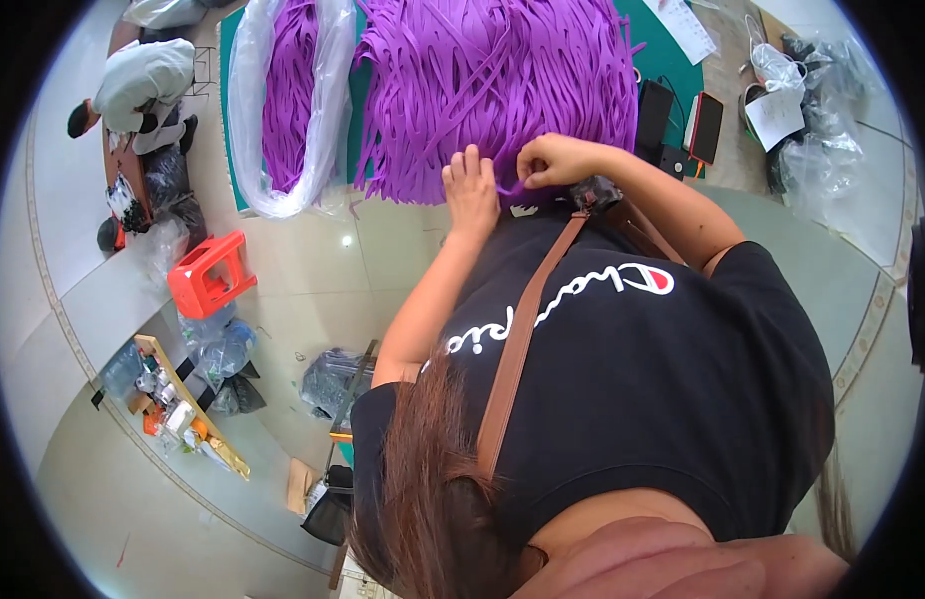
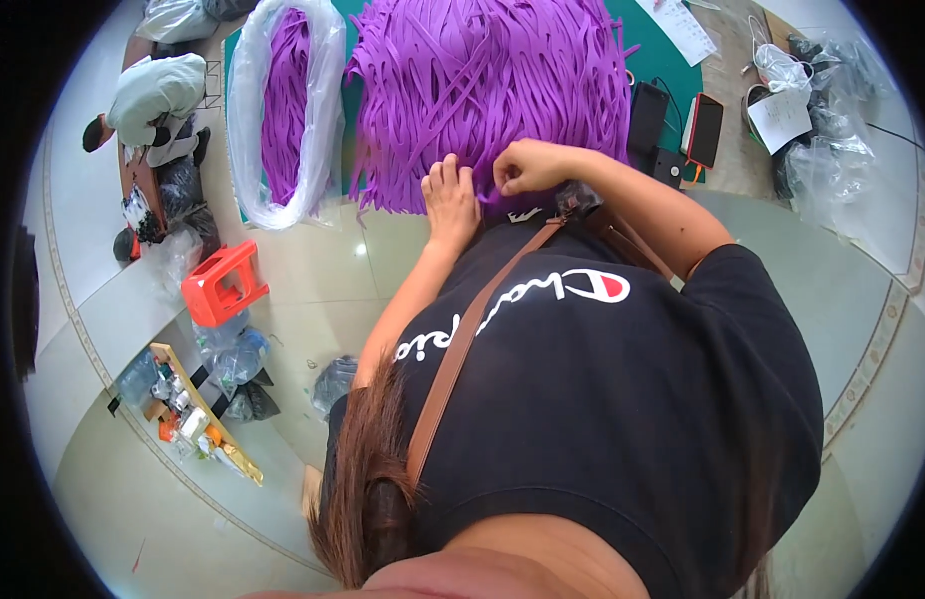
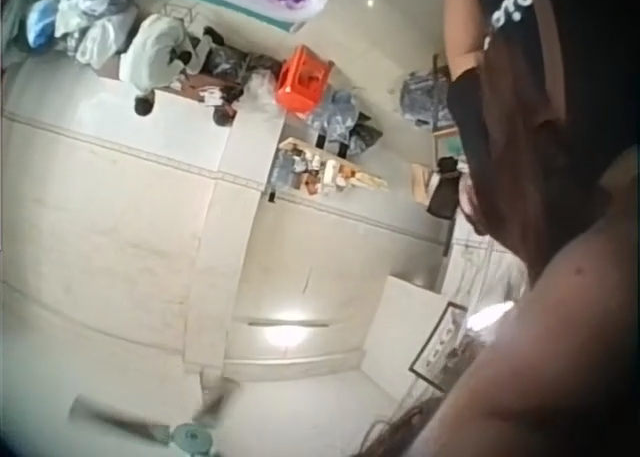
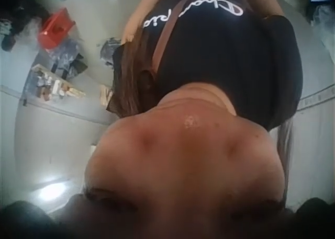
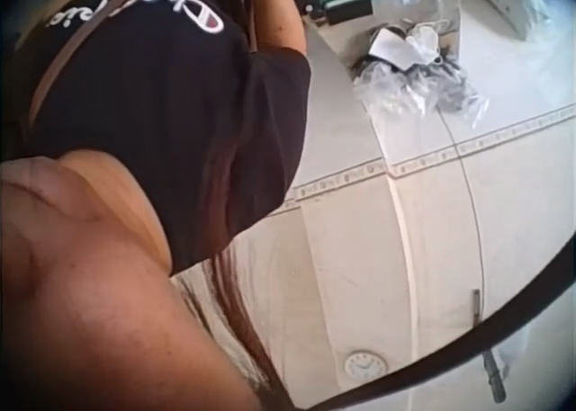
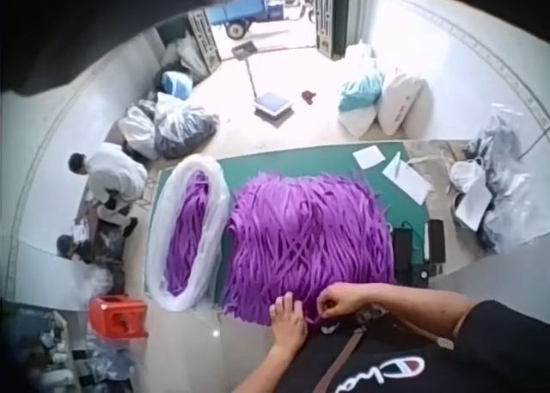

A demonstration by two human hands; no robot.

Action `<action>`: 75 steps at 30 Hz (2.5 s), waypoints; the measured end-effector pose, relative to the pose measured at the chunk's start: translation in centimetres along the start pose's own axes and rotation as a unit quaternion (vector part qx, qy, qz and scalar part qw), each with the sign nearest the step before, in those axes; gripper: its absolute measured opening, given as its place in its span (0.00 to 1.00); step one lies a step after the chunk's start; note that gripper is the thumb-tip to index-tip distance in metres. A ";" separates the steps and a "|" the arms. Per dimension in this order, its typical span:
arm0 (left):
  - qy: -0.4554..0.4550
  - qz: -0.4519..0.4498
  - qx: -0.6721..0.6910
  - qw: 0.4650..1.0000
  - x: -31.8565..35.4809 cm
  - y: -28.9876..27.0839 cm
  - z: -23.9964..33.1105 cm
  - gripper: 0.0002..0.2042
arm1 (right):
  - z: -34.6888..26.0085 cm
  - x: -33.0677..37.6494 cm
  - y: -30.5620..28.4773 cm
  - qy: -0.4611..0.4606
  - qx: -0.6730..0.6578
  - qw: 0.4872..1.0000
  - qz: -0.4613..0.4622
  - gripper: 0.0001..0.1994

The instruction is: Sorting and bundling purple fabric strips into a plastic bag on a factory work table.

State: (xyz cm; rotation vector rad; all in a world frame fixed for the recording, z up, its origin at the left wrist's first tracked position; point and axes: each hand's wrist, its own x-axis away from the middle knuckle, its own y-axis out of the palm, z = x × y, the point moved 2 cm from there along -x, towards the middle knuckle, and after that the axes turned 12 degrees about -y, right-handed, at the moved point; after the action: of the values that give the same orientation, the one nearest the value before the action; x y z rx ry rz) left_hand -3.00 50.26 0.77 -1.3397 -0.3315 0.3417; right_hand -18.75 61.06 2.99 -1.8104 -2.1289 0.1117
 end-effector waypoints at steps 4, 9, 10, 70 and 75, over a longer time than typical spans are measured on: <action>-0.020 0.093 -0.005 0.995 -0.1 2.2 -1.1 0.08 | 0.3 1.1 0.4 -0.020 -0.049 0.998 0.024 0.08; -0.057 0.027 0.108 0.992 0.3 1.9 -1.4 0.08 | 5.3 6.8 -3.6 0.089 0.084 0.896 0.427 0.09; -0.112 -0.059 0.175 0.976 0.3 1.8 -1.4 0.09 | 7.0 8.6 -4.6 0.136 0.044 0.858 0.494 0.10; -0.406 -0.123 0.465 0.777 -22.9 0.6 -10.7 0.58 | 2.0 -14.3 -9.2 0.254 0.161 0.831 0.468 0.29; -0.336 -0.205 0.497 0.774 -23.8 0.1 -9.2 0.62 | 1.7 -16.7 -8.5 0.194 0.235 0.839 0.451 0.20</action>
State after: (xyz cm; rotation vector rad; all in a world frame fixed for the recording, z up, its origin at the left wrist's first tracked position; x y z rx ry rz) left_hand -20.65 32.05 -2.06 -0.0325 -0.8785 0.5188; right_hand -25.18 43.55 0.30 -2.1051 -0.7500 0.4068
